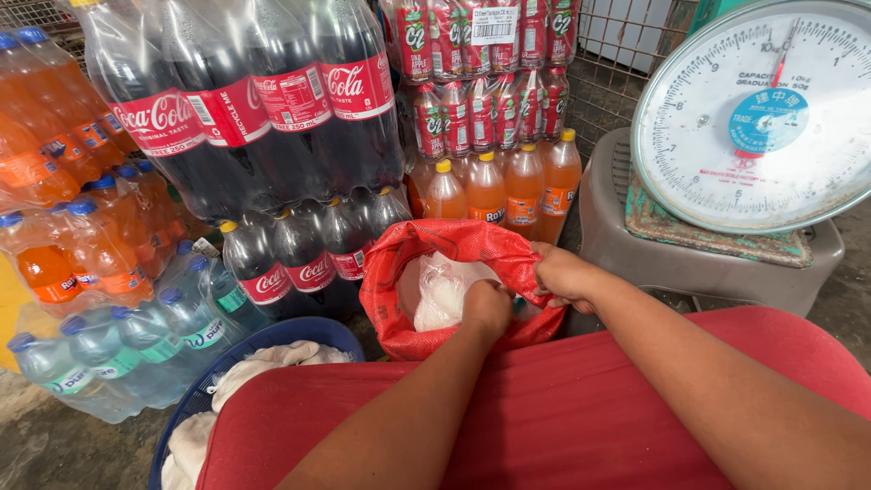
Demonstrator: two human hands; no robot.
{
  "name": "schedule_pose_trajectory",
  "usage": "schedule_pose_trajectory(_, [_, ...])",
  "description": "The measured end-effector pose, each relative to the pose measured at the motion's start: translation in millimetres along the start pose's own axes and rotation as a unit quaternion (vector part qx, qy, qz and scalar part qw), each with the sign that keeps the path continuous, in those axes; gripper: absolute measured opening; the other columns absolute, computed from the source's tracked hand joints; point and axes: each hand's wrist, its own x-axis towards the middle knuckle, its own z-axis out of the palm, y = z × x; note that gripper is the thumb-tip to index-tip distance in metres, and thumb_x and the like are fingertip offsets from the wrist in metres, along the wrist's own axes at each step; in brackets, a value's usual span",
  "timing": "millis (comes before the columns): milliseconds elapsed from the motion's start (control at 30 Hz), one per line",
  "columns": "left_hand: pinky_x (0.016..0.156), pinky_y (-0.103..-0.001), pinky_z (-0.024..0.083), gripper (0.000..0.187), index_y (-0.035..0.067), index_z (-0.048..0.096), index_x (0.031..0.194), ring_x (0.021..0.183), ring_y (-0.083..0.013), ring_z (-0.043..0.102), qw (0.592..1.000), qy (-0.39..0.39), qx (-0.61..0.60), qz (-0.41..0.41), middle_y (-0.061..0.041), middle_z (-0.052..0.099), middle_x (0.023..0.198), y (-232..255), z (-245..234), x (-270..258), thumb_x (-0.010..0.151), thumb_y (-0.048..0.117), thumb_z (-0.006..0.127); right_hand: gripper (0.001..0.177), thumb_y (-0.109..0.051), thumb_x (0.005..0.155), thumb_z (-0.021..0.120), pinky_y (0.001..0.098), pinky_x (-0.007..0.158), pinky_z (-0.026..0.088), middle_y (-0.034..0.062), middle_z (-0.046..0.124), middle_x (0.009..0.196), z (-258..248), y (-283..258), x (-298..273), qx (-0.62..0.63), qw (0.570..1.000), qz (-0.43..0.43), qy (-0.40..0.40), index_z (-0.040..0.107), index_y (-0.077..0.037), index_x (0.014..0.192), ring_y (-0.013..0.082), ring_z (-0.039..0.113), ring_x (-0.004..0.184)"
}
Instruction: The person scoops white rice from a large sack into a small plastic bag using a blue scoop, then places the bag on a weighing scale to check the weight. The person adjusts the amount of rice in the bag by adding or removing rice until the desired weight is reached.
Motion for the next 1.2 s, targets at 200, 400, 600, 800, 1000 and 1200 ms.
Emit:
schedule_pose_trajectory(200, [0.057, -0.033, 0.057, 0.035, -0.002, 0.065, 0.112, 0.068, -0.0251, 0.072, 0.975, -0.020, -0.185, -0.123, -0.019, 0.073, 0.090, 0.1, -8.6, -3.0, 0.106, 0.018, 0.037, 0.066, -0.017, 0.101, 0.040, 0.0401, 0.086, 0.056, 0.0123, 0.062, 0.115, -0.5, -2.5, -3.5, 0.001, 1.000, 0.010, -0.002, 0.020, -0.025, 0.164, 0.0196, 0.063, 0.104])
schedule_pose_trajectory(400, [0.051, -0.034, 0.055, 0.021, -0.006, 0.061, 0.108, 0.065, -0.0282, 0.074, 0.960, 0.030, -0.260, -0.097, -0.021, 0.071, 0.090, 3.8, -20.2, -5.0, 0.099, 0.007, 0.048, 0.061, -0.017, 0.103, 0.039, 0.0357, 0.087, 0.056, 0.0041, 0.050, 0.145, -1.5, 2.4, 3.1, 0.032, 0.998, -0.054, 0.013, 0.024, -0.020, 0.162, 0.0203, 0.063, 0.115])
schedule_pose_trajectory(600, [0.049, -0.035, 0.058, 0.022, -0.011, 0.065, 0.096, 0.061, -0.0284, 0.075, 0.985, 0.076, -0.143, -0.063, -0.023, 0.074, 0.082, 23.4, -41.1, -9.2, 0.094, 0.001, 0.047, 0.076, 0.001, 0.089, 0.047, 0.0328, 0.089, 0.053, 0.0103, 0.055, 0.147, -5.0, 6.0, 7.3, 0.065, 0.993, -0.100, 0.013, 0.027, -0.015, 0.161, 0.0219, 0.065, 0.117])
schedule_pose_trajectory(800, [0.048, -0.036, 0.056, 0.017, -0.008, 0.057, 0.101, 0.058, -0.0280, 0.073, 0.976, 0.122, -0.178, -0.015, -0.022, 0.071, 0.078, 47.2, -66.7, -29.9, 0.098, 0.006, 0.048, 0.071, 0.000, 0.088, 0.050, 0.0307, 0.090, 0.053, 0.0094, 0.060, 0.142, -3.1, 6.3, 9.8, 0.072, 0.987, -0.140, 0.037, 0.036, -0.011, 0.157, 0.0205, 0.066, 0.115])
schedule_pose_trajectory(1000, [0.052, -0.032, 0.058, 0.021, 0.003, 0.057, 0.105, 0.056, -0.0222, 0.070, 0.948, 0.129, -0.290, -0.029, -0.014, 0.069, 0.081, 67.7, -95.1, -45.7, 0.105, 0.016, 0.041, 0.057, -0.003, 0.090, 0.056, 0.0296, 0.088, 0.052, 0.0082, 0.065, 0.134, -3.7, 2.2, 11.1, 0.102, 0.974, -0.194, 0.055, 0.050, -0.008, 0.146, 0.0183, 0.068, 0.109])
schedule_pose_trajectory(1200, [0.052, -0.033, 0.062, 0.021, -0.002, 0.053, 0.110, 0.057, -0.0236, 0.072, 0.908, 0.150, -0.389, 0.042, -0.021, 0.070, 0.080, 82.1, -126.8, -43.2, 0.105, 0.011, 0.039, 0.040, -0.007, 0.092, 0.059, 0.0298, 0.087, 0.052, 0.0051, 0.067, 0.126, 0.9, -3.8, 17.4, 0.089, 0.970, -0.217, 0.062, 0.060, -0.007, 0.132, 0.0156, 0.068, 0.106])
